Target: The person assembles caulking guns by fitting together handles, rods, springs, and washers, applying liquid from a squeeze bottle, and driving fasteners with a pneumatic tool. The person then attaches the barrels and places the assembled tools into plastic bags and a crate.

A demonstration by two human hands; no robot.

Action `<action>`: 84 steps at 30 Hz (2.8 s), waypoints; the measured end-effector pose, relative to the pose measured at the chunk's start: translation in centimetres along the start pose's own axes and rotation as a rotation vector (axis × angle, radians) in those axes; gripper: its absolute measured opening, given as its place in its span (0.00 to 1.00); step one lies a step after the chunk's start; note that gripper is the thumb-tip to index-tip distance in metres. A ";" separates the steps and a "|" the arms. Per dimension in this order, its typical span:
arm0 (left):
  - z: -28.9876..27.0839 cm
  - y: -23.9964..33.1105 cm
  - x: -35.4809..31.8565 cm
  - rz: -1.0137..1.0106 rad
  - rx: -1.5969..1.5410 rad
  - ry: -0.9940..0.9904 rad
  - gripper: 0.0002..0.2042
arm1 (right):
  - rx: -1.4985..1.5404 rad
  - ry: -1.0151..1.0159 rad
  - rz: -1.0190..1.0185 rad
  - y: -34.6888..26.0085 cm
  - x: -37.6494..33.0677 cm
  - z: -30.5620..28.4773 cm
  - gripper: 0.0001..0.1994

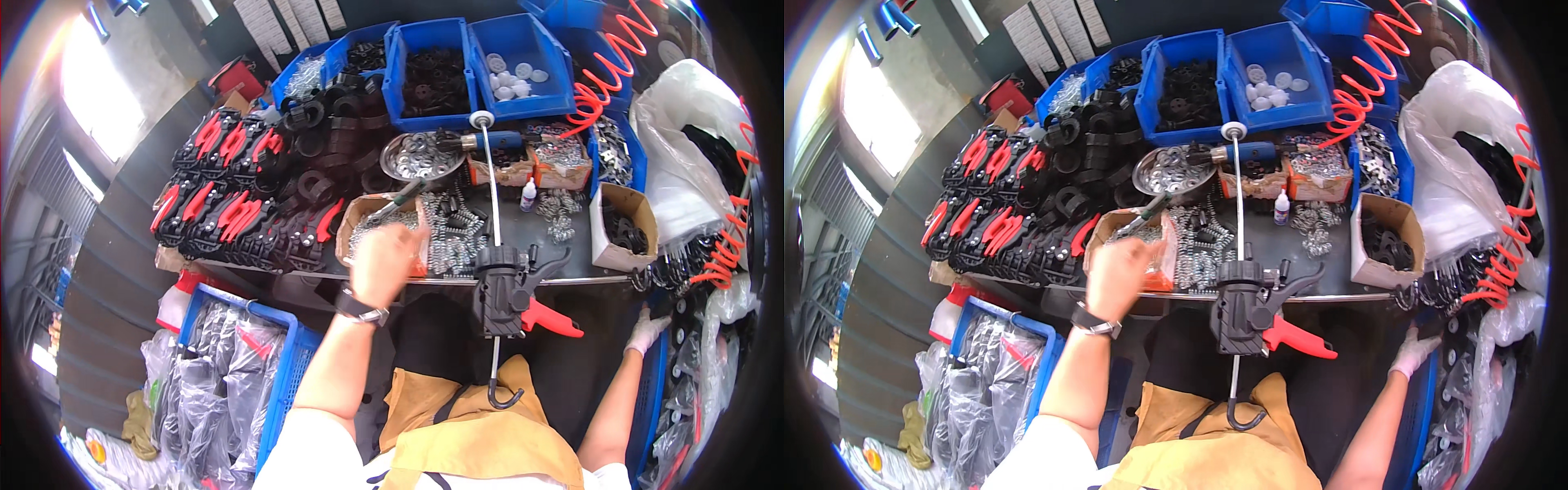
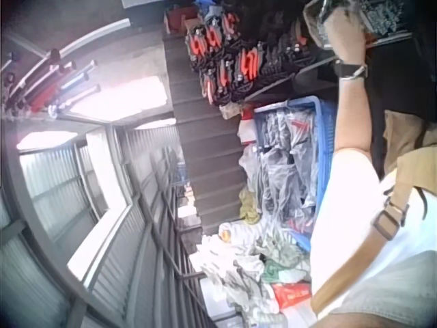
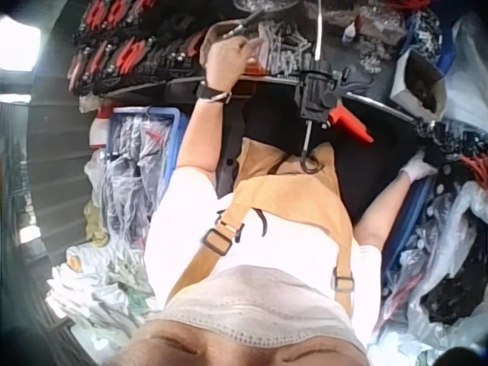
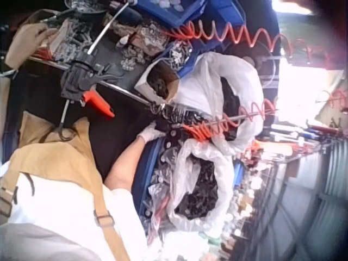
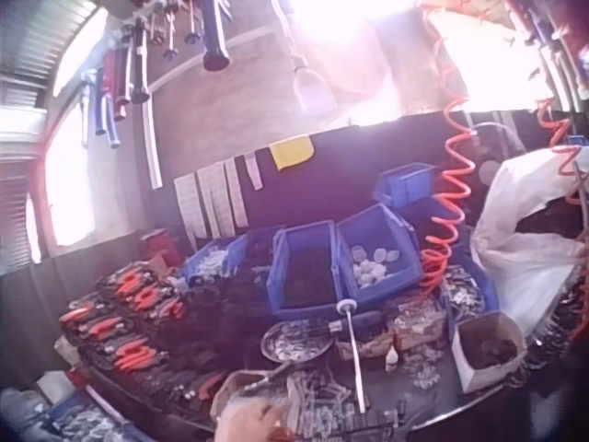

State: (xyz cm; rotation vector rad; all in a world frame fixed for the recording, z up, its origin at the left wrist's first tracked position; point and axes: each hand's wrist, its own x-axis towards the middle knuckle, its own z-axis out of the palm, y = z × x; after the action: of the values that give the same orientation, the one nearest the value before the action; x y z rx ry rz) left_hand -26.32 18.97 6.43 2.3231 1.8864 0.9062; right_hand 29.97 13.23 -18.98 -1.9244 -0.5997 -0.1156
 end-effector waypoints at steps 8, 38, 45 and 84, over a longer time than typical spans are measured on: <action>-0.5 -8.1 2.3 -0.015 -0.090 -0.531 0.10 | -0.215 -0.134 -0.233 3.9 -1.5 -4.6 0.34; 4.0 6.6 -13.7 -0.803 -2.218 -0.489 0.11 | 1.581 -0.767 -0.369 -38.4 -23.7 -10.4 0.36; 5.5 7.0 -14.6 -0.572 -2.098 -0.391 0.10 | 1.451 -0.933 -0.389 -38.3 -23.1 -11.5 0.36; 5.0 4.4 -11.3 -0.761 -2.222 -0.459 0.08 | 1.557 -0.856 -0.374 -40.3 -22.0 -9.5 0.34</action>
State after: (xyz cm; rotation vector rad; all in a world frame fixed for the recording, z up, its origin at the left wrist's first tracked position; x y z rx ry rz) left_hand -21.44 9.27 -0.89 0.2932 0.3991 1.0417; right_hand -5.79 9.47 11.12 -0.2467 -1.1192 0.7666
